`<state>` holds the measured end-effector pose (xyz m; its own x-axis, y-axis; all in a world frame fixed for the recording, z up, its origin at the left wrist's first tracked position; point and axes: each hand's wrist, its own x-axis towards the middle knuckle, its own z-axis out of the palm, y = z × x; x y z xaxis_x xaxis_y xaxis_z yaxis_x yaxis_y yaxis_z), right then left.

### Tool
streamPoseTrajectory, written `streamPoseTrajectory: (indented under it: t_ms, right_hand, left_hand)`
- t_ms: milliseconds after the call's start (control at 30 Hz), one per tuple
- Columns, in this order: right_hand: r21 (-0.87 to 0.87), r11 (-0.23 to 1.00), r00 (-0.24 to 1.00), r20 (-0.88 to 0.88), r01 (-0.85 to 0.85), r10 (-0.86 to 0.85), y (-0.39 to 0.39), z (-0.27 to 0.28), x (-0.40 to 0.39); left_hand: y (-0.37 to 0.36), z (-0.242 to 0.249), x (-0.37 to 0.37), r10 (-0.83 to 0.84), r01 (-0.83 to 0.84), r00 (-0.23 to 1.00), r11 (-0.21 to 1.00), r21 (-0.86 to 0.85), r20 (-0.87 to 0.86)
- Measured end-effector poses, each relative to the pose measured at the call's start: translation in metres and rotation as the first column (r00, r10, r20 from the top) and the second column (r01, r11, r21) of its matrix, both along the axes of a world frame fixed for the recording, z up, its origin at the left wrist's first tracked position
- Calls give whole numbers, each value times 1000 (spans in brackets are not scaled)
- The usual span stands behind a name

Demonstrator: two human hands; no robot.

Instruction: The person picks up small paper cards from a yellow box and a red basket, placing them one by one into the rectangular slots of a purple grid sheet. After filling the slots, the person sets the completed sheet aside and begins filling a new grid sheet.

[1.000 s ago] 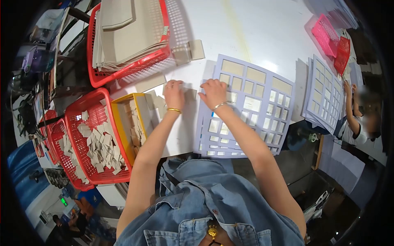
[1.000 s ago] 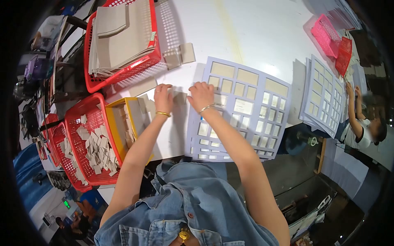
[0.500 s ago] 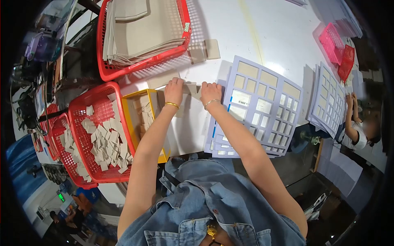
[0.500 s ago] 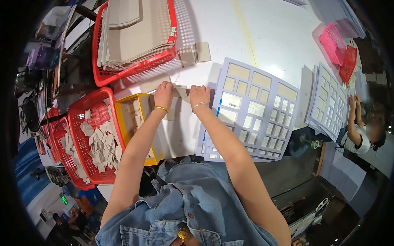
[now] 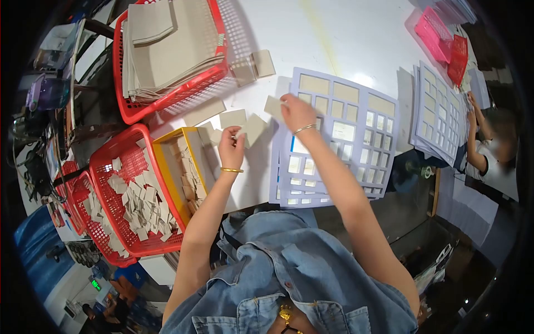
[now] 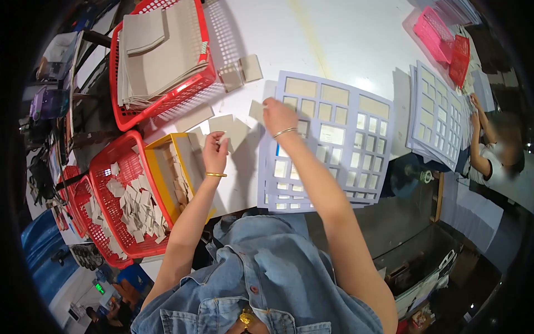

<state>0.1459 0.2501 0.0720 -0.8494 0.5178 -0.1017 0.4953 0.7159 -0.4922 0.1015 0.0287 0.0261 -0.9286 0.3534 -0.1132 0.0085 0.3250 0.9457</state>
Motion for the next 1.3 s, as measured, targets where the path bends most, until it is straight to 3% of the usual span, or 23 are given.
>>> streamPoseTrajectory:
  t_ms: [67,100,167,267,367,533,767,867,1067,1167,1300]
  right_hand:
    - [-28,999,962,-273,19,-26,36,-3,29]
    - [-126,989,951,-287,77,-111,51,-2,45]
    - [-318,931,913,-297,181,-279,78,1,74]
    - [-371,888,902,-224,272,-370,105,-9,116]
    - [-519,806,869,-214,286,-446,108,-9,144]
    - [-612,746,846,-225,263,-483,105,-25,155]
    - [-564,793,949,-49,230,-310,84,-8,121]
    - [-456,877,977,-62,154,-204,84,-28,113]
    - [-421,900,987,-56,112,-149,80,-42,102]
    - [-166,984,975,-202,61,-95,69,-40,99]
    - [-296,951,986,-112,86,-124,65,-36,102]
  left_hand:
    - [13,24,26,-151,151,986,989,3,74]
    - [19,22,37,-211,209,963,977,31,166]
    - [32,14,53,-353,354,929,935,13,113]
    - [60,30,60,-475,465,878,875,-131,-55]
    - [85,24,63,-528,476,834,836,-274,-162]
    - [117,12,62,-608,505,766,771,-388,-209]
    - [119,22,59,-627,522,769,730,-441,-127]
    - [117,15,57,-662,539,735,703,-464,-148]
    - [124,21,56,-692,531,702,667,-522,-169]
    - [116,18,65,-559,406,813,747,-527,-165]
    - [99,14,75,-747,518,617,621,-588,-246]
